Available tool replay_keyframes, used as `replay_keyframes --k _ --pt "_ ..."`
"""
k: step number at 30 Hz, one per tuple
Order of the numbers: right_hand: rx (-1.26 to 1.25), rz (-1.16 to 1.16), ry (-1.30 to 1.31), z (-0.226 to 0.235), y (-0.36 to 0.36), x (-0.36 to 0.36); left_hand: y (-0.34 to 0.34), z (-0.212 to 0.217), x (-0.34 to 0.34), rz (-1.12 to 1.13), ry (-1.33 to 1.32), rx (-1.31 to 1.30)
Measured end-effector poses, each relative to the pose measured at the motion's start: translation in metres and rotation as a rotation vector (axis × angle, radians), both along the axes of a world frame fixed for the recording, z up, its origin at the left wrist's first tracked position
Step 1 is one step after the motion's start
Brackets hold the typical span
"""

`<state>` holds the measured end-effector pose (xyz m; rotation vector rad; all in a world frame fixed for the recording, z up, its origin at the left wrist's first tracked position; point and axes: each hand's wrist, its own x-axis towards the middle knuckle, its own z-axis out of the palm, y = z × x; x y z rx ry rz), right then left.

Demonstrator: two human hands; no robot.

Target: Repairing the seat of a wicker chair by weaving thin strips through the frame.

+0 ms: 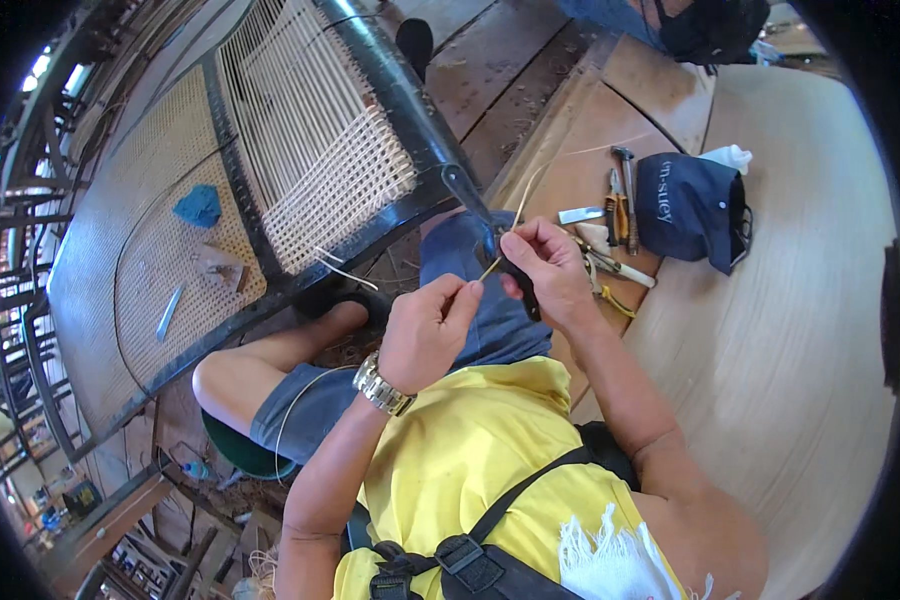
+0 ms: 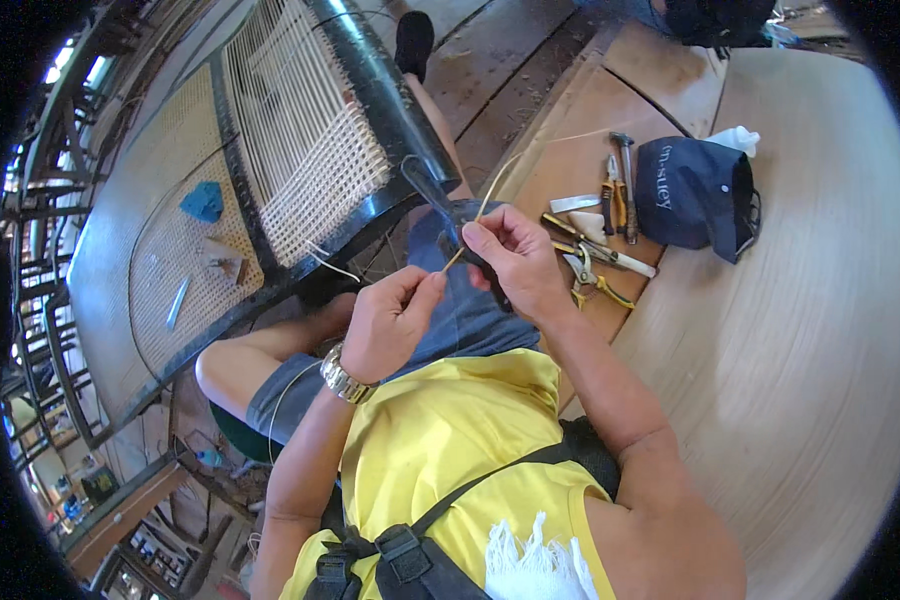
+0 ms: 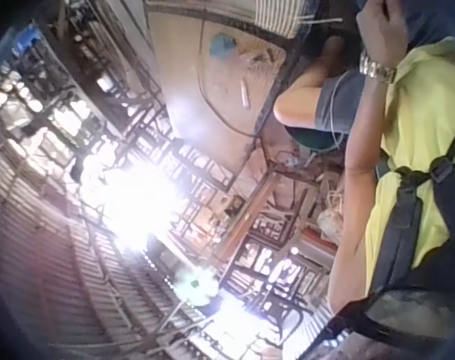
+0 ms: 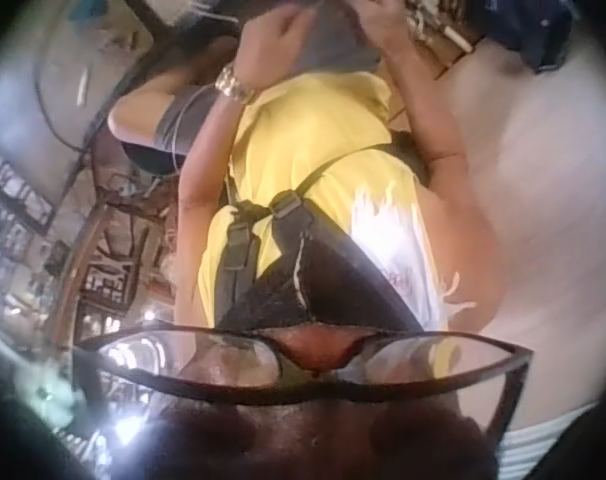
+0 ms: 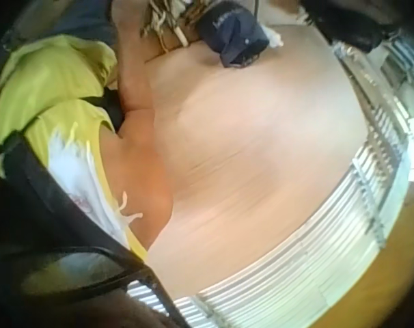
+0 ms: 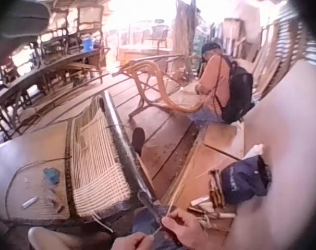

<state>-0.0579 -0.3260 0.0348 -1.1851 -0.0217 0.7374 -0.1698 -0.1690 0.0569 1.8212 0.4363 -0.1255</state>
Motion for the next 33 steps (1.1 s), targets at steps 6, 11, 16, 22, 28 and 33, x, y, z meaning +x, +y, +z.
replay_keyframes --k 6,11,16,22,28,33 --pt "-0.037 0.053 0.065 -0.008 0.009 -0.001 -0.003 -0.016 -0.005 0.047 -0.014 0.004" --pt "-0.052 0.042 0.066 -0.011 -0.002 -0.001 -0.009 -0.012 0.001 -0.022 0.047 -0.007" --pt "-0.119 0.024 0.062 -0.019 -0.005 -0.005 -0.005 -0.018 0.001 -0.069 -0.036 0.233" --pt "-0.056 0.007 0.135 -0.027 -0.001 -0.015 -0.009 -0.020 0.019 -0.009 0.017 -0.049" --pt "-0.051 -0.023 0.235 -0.025 -0.005 -0.010 -0.008 -0.024 0.024 -0.085 -0.002 0.118" --pt "0.003 -0.078 0.284 -0.032 -0.010 -0.010 -0.020 -0.023 0.025 -0.016 -0.130 0.157"
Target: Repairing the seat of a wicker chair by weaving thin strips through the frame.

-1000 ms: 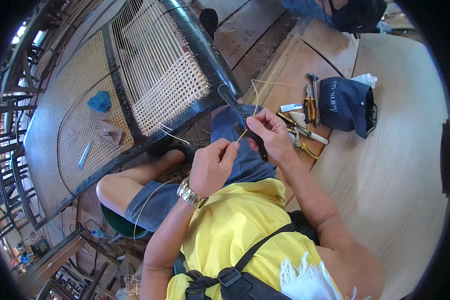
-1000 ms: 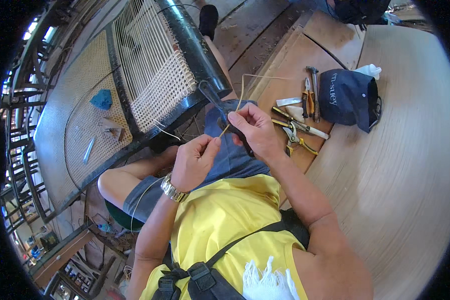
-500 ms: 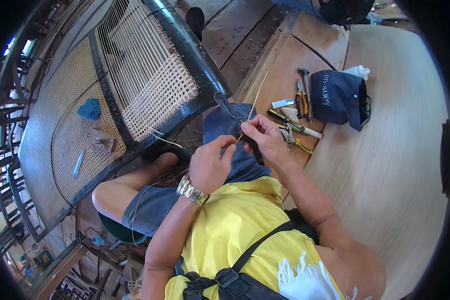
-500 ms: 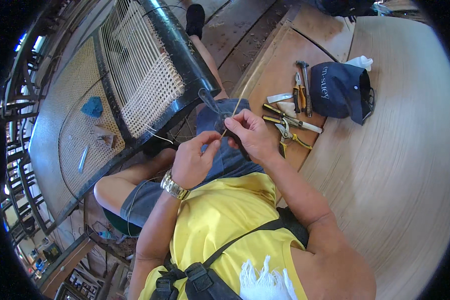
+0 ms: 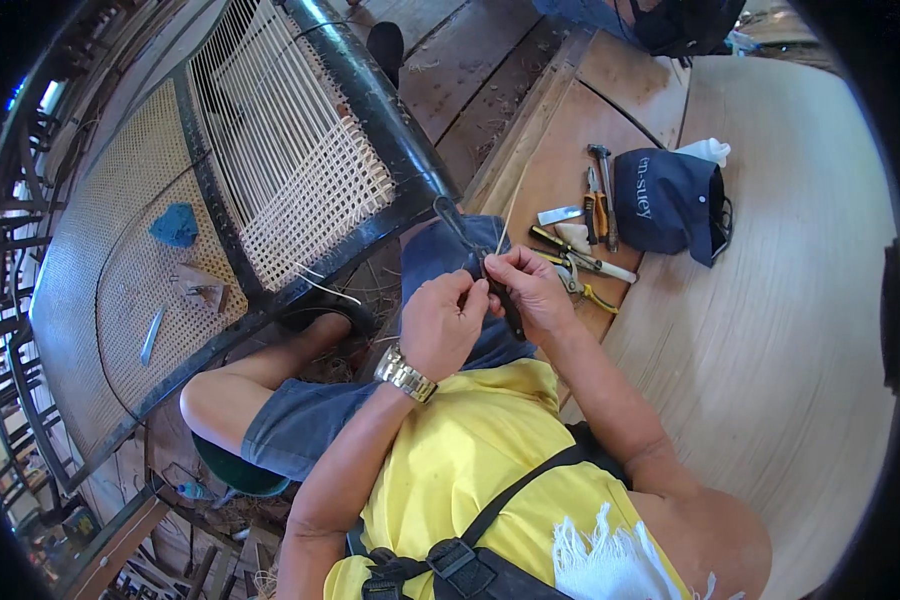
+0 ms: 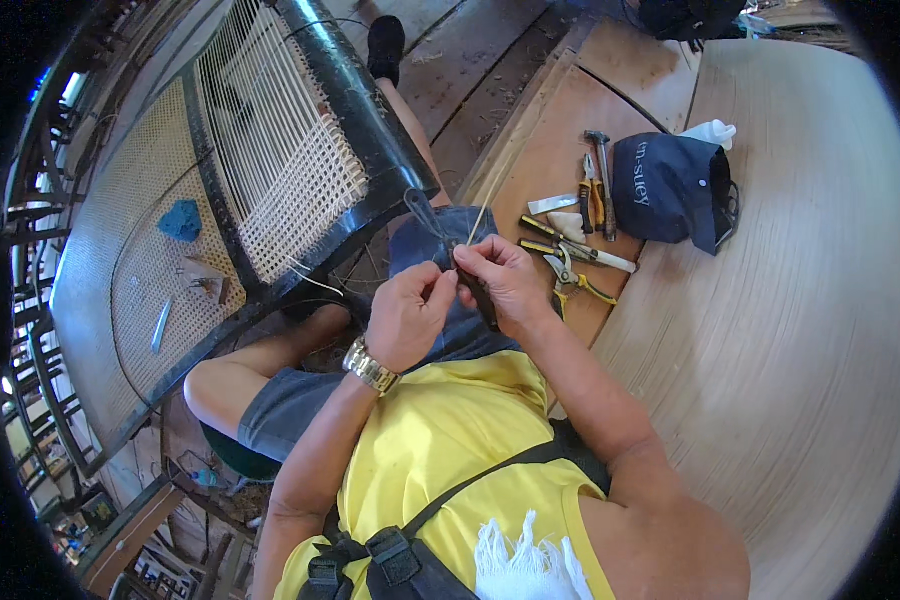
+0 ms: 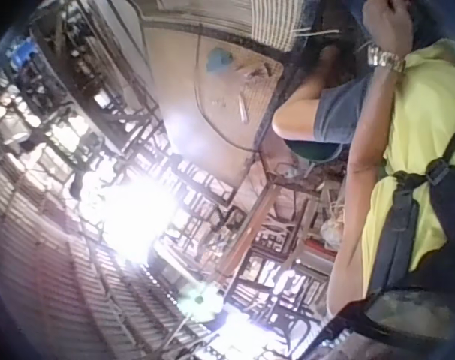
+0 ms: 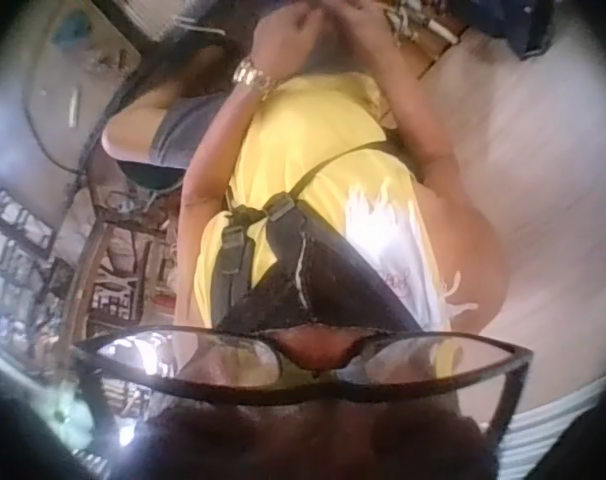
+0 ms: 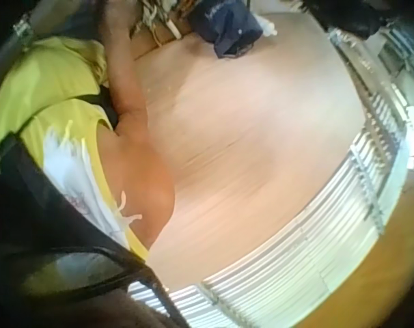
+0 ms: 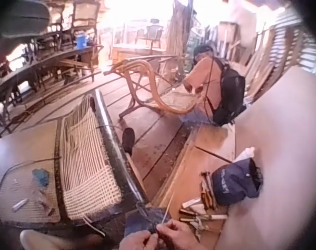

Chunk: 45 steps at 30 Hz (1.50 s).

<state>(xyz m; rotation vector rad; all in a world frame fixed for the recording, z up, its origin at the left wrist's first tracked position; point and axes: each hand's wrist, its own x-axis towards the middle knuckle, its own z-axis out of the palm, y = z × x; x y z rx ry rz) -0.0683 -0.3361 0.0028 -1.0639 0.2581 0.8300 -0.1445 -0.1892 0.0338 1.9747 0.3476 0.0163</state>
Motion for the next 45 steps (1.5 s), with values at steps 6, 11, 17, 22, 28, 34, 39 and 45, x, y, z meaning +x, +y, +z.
replay_keyframes --k 6,11,17,22,28,34,39,45 --pt "-0.011 -0.083 0.057 0.018 0.000 0.011 0.004 0.013 -0.005 -0.002 -0.073 0.008" --pt "-0.004 -0.080 -0.019 0.018 -0.013 0.035 0.017 0.031 -0.038 -0.017 -0.135 0.021" --pt "0.026 -0.074 -0.093 0.016 -0.035 0.081 0.042 0.061 -0.111 0.009 0.033 0.099" --pt "0.033 -0.020 -0.127 0.022 -0.024 0.098 0.054 0.088 -0.158 0.038 0.090 0.140" --pt "0.030 0.034 -0.097 0.018 0.011 0.099 0.052 0.105 -0.183 0.070 0.109 0.236" --pt "0.013 0.081 -0.175 0.026 0.013 0.101 0.046 0.116 -0.191 0.130 0.099 0.216" --pt "-0.102 0.058 -0.327 0.041 -0.011 0.128 0.050 0.124 -0.217 0.176 0.123 0.222" --pt "-0.225 -0.090 -0.509 0.040 -0.081 0.222 0.079 0.136 -0.263 0.178 0.224 0.304"
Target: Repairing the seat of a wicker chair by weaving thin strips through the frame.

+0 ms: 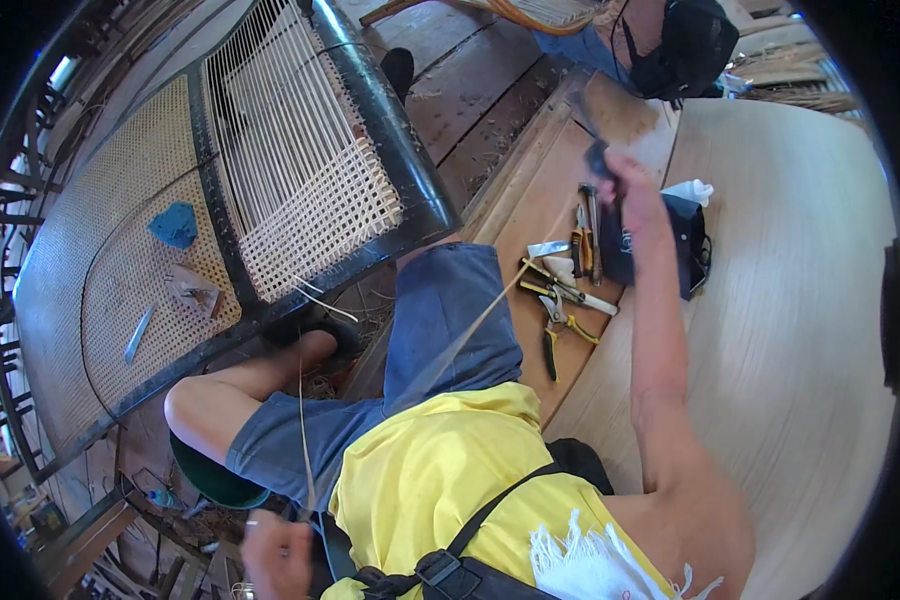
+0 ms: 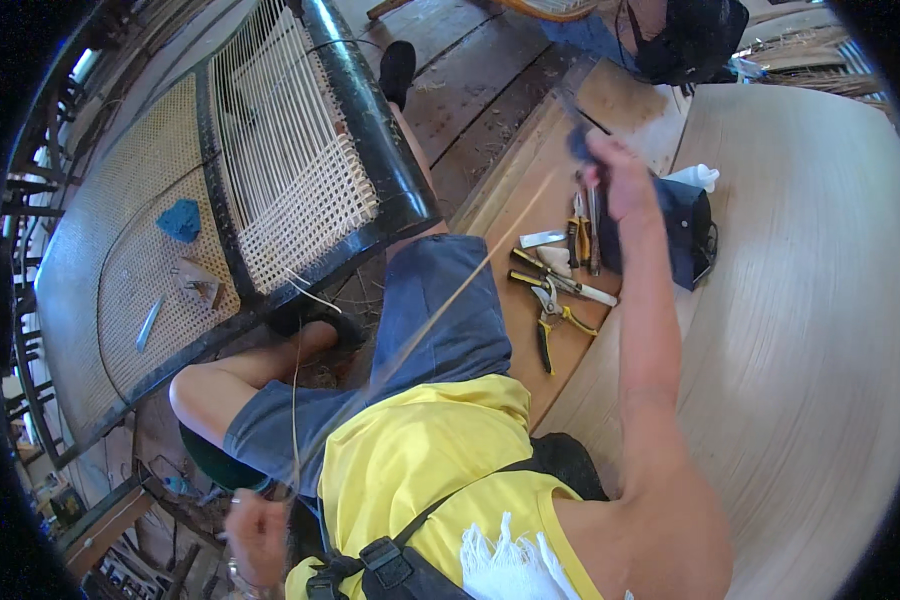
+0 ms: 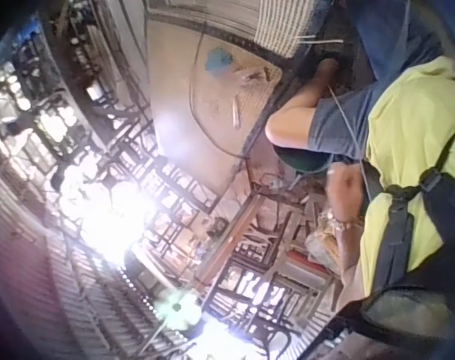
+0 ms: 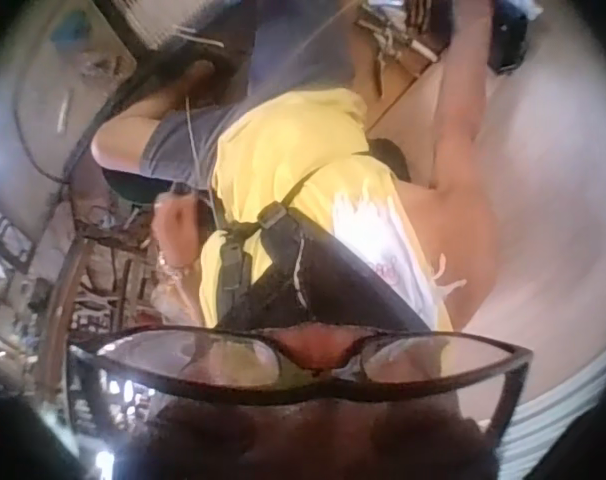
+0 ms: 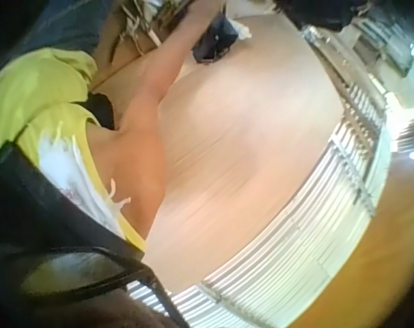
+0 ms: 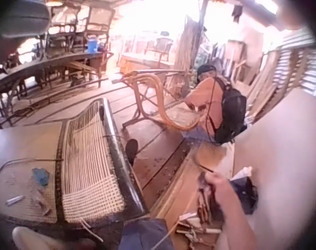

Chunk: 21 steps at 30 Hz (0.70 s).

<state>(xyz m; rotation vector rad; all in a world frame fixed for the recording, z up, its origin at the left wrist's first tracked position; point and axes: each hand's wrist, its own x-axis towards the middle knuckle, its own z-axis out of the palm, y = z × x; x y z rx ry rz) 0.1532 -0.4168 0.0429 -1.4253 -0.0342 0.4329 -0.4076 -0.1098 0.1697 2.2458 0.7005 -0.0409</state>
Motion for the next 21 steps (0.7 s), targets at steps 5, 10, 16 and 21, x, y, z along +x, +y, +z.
replay_keyframes --k 5,10,16,21 --pt "0.223 -0.178 -0.011 0.013 -0.025 0.054 0.079 0.007 -0.091 0.378 0.257 0.191" --pt "0.505 0.514 0.084 0.039 0.076 -0.029 0.124 0.030 0.031 0.285 0.104 -0.019" --pt "0.589 0.796 0.475 0.064 0.213 -0.189 0.119 0.041 0.182 -0.267 -0.036 -0.088" --pt "0.560 0.991 0.504 0.040 0.203 -0.191 0.142 0.050 0.191 -0.266 0.008 -0.372"
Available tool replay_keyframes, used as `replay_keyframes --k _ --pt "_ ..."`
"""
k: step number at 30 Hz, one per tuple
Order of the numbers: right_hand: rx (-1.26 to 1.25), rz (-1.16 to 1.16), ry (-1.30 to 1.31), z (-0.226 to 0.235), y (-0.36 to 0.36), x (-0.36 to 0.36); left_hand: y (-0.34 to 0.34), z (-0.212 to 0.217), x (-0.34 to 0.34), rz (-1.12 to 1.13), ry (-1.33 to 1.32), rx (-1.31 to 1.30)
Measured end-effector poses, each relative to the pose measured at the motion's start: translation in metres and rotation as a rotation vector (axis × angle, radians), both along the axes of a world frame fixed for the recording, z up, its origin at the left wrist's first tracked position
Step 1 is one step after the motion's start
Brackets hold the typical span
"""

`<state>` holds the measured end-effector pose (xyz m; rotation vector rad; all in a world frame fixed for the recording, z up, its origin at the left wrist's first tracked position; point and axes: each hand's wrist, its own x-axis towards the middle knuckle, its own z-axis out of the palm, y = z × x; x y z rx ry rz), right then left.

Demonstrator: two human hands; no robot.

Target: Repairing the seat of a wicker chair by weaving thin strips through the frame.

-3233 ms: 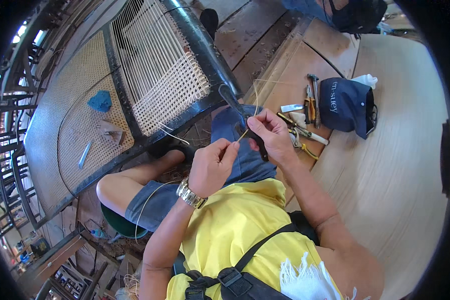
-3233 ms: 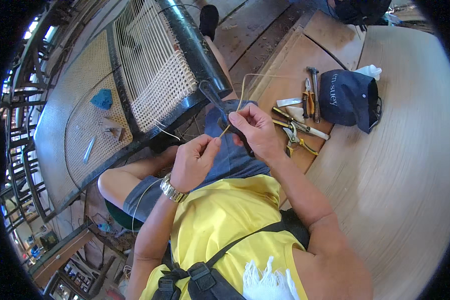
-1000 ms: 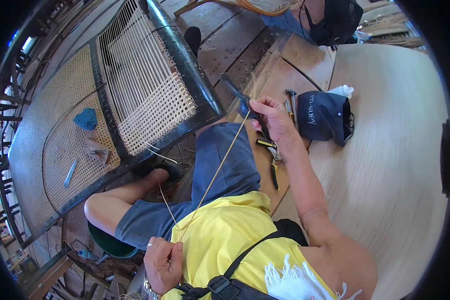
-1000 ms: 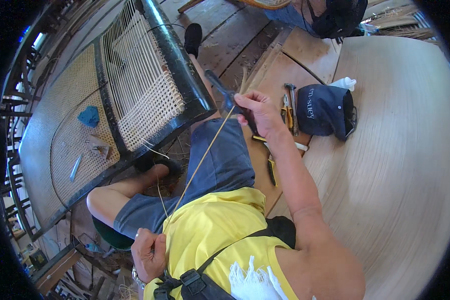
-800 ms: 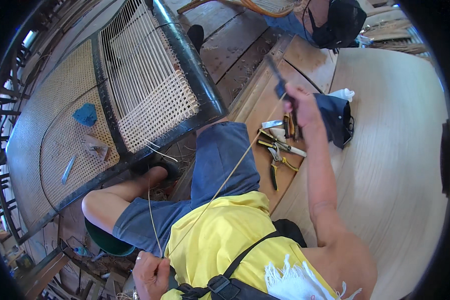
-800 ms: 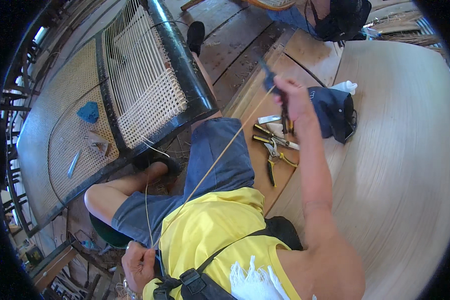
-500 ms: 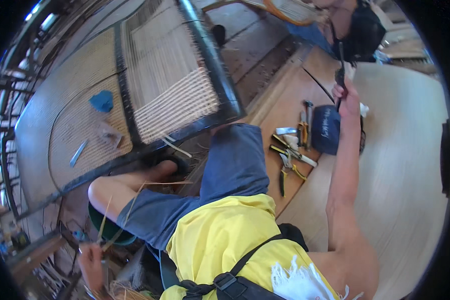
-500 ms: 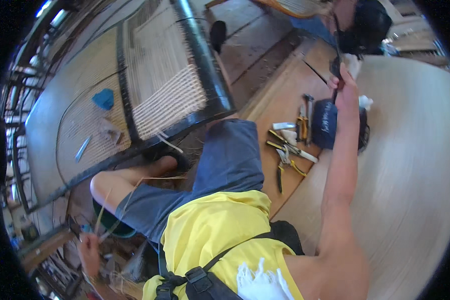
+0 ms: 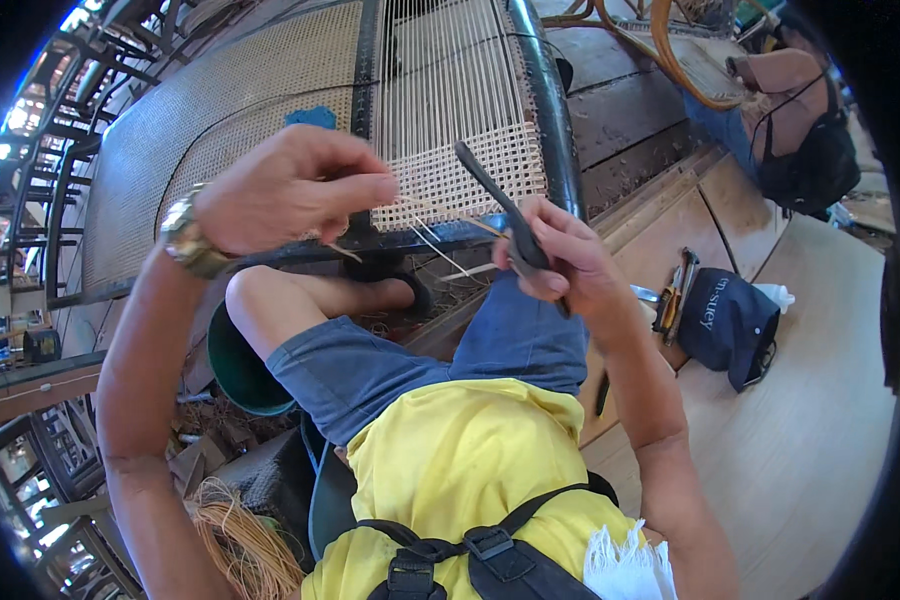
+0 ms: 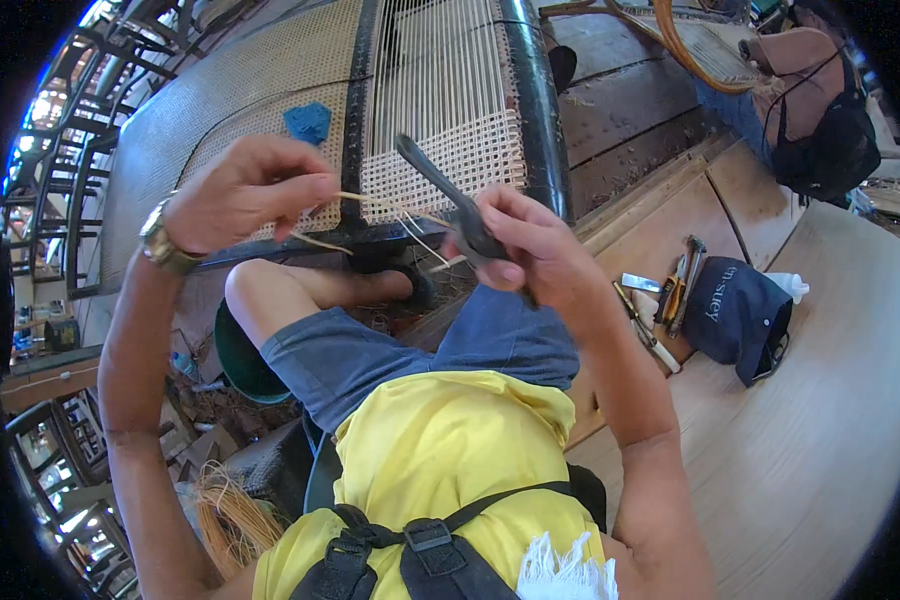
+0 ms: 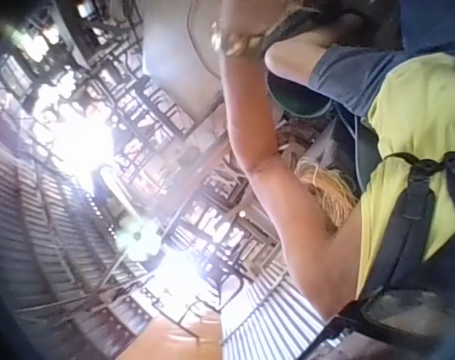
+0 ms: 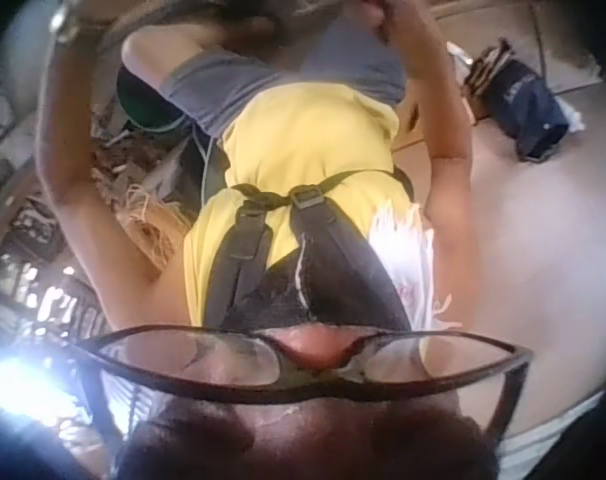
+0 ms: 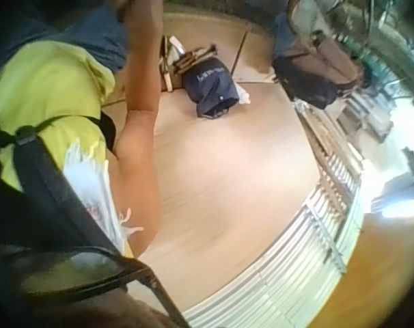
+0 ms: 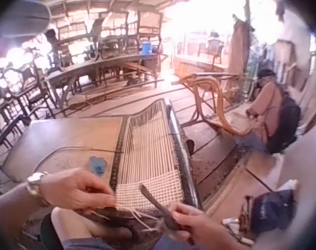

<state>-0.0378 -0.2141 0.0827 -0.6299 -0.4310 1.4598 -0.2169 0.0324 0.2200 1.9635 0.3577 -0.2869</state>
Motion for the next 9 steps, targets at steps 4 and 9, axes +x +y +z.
replay_keyframes --k 4,9 --pt "-0.099 0.016 -0.177 -0.017 -0.071 0.050 0.069 0.028 -0.053 -0.086 0.328 0.089" --pt "-0.115 -0.275 -0.057 -0.043 -0.162 0.099 0.159 0.059 -0.128 0.069 0.658 0.365"
